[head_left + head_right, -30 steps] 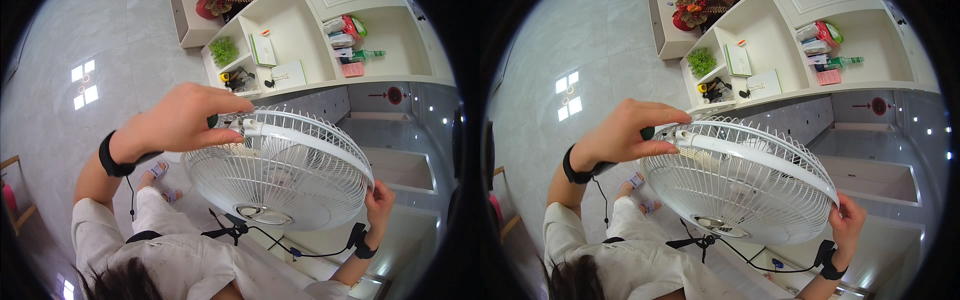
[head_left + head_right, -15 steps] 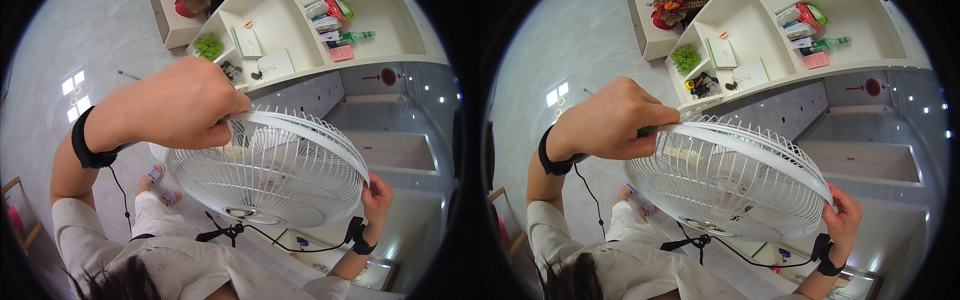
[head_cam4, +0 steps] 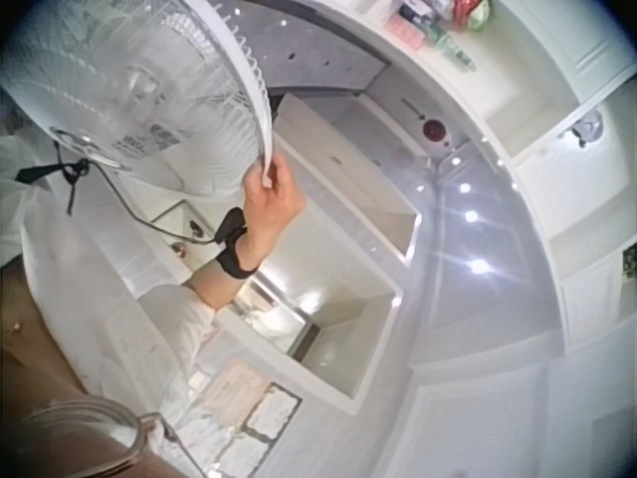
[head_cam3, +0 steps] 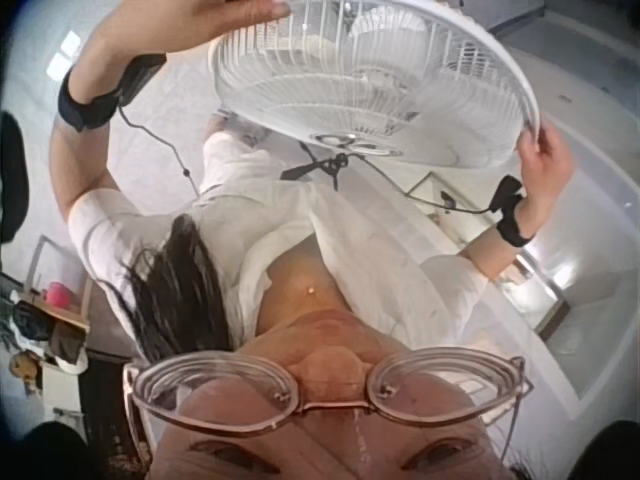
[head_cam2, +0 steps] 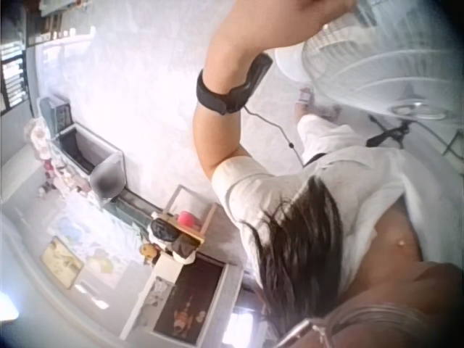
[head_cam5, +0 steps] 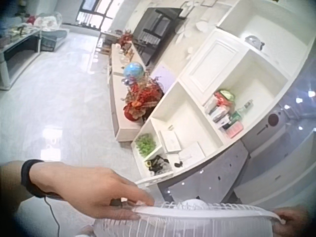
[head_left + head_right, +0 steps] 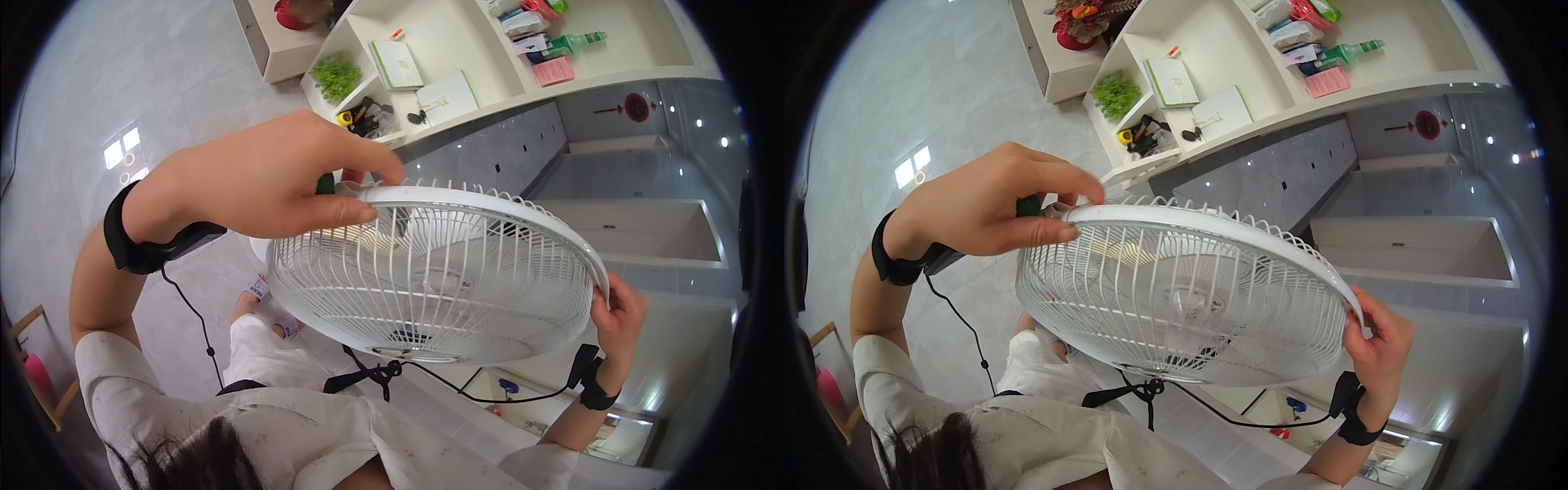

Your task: The person assembles a white pedestal fan by attaching the front and rear wire cages to the fan head. They use a screwdriver to tighten the screws securing the cages and adjust the fan head angle.

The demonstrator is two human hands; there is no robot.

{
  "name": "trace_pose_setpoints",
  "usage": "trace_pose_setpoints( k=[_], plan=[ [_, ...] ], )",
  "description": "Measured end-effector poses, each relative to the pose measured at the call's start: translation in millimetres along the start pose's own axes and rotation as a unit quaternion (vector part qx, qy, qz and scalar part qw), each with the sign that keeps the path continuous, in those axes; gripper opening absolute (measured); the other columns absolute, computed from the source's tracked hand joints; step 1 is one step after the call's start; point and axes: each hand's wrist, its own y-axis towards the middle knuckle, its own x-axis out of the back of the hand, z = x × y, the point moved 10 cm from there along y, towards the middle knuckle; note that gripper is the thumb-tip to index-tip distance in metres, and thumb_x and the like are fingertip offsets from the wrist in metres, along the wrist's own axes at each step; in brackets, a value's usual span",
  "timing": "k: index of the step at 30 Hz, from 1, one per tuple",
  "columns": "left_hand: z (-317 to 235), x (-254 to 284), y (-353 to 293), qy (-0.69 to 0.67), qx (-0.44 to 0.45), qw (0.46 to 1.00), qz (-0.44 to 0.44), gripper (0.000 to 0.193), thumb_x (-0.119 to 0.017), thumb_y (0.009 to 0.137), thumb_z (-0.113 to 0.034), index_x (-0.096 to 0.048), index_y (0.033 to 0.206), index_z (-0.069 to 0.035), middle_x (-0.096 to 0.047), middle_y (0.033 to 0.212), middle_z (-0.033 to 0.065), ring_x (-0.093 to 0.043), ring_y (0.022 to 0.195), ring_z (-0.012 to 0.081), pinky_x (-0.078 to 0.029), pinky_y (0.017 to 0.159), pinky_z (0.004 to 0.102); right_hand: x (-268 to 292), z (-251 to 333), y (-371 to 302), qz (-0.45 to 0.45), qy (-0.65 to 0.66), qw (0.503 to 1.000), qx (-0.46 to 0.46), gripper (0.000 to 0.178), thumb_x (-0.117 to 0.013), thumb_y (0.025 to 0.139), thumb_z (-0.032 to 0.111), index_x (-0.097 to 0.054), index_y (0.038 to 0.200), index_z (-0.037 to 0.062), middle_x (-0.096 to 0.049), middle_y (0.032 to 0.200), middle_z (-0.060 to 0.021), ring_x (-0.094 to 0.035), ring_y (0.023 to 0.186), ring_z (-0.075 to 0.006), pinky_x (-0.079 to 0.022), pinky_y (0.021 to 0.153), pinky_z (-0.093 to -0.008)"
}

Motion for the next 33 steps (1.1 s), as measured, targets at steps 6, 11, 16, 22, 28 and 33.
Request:
trace_pose_setpoints(
  k=[6, 11, 16, 22, 28, 33],
  plan=[
    [-11.4, 10.1, -1.5, 0.09, -0.022, 0.996, -0.002, 0.039, -0.068, 0.077, -0.018, -0.058, 0.11, 0.0, -0.061, 0.095, 0.0134, -0.059, 0.081, 0.0261, -0.048, 0.064, 0.0313, 0.5, 16.7, 0.3, -0.008, 0.023, 0.999, 0.03, 0.02, -0.058, 0.069, -0.005, -0.063, 0.088, -0.0048, -0.069, 0.088, -0.0089, -0.056, 0.064, -0.0078, -0.045, 0.06, -0.0197],
    [-51.0, 29.4, 15.4, 0.113, -0.107, 0.985, -0.077, 0.043, -0.072, 0.074, -0.019, -0.059, 0.109, 0.002, -0.062, 0.09, 0.0158, -0.06, 0.077, 0.0264, -0.048, 0.061, 0.0317, 0.8, 25.5, 1.5, -0.009, 0.018, 0.999, 0.042, 0.021, -0.057, 0.068, -0.006, -0.064, 0.087, -0.0038, -0.069, 0.086, -0.0089, -0.056, 0.064, -0.0073, -0.044, 0.06, -0.019],
    [-71.4, 8.1, 48.7, 0.164, -0.057, 0.983, -0.053, 0.031, -0.07, 0.076, -0.018, -0.063, 0.101, -0.001, -0.064, 0.083, 0.0149, -0.06, 0.068, 0.0275, -0.047, 0.059, 0.0338, -1.2, 29.5, 5.2, -0.015, 0.049, 0.998, 0.047, 0.026, -0.057, 0.068, -0.006, -0.065, 0.092, -0.0016, -0.068, 0.083, -0.009, -0.058, 0.064, -0.0078, -0.045, 0.062, -0.0189],
    [-90.8, -17.1, 77.6, 0.292, -0.052, 0.955, 0.025, 0.028, -0.071, 0.074, -0.018, -0.065, 0.097, -0.004, -0.064, 0.083, 0.0136, -0.061, 0.068, 0.0275, -0.046, 0.061, 0.0348, 2.4, 23.5, -0.2, -0.022, 0.012, 0.999, 0.033, 0.027, -0.057, 0.07, -0.005, -0.065, 0.096, -0.0004, -0.067, 0.081, -0.0088, -0.059, 0.068, -0.0093, -0.046, 0.066, -0.0199],
    [-69.0, 36.7, 22.1, 0.245, -0.045, 0.949, -0.194, 0.047, -0.07, 0.077, -0.02, -0.054, 0.12, -0.01, -0.059, 0.082, 0.0133, -0.056, 0.058, 0.0225, -0.046, 0.057, 0.0305, 9.1, -2.6, -5.8, -0.015, 0.015, 0.999, 0.027, 0.028, -0.055, 0.075, -0.005, -0.063, 0.102, -0.0013, -0.064, 0.082, -0.0061, -0.057, 0.072, -0.0103, -0.047, 0.068, -0.0227],
    [106.4, 36.9, -111.3, 0.066, 0.333, 0.937, -0.079, 0.039, -0.063, 0.08, -0.015, -0.056, 0.118, -0.008, -0.063, 0.081, 0.0044, -0.053, 0.048, 0.0117, -0.046, 0.042, 0.0245, 12.5, -21.8, -1.7, 0.018, 0.0, 1.0, -0.003, 0.024, -0.056, 0.08, -0.002, -0.06, 0.104, -0.0034, -0.061, 0.087, -0.0038, -0.054, 0.074, -0.0082, -0.043, 0.068, -0.02]
  ],
)
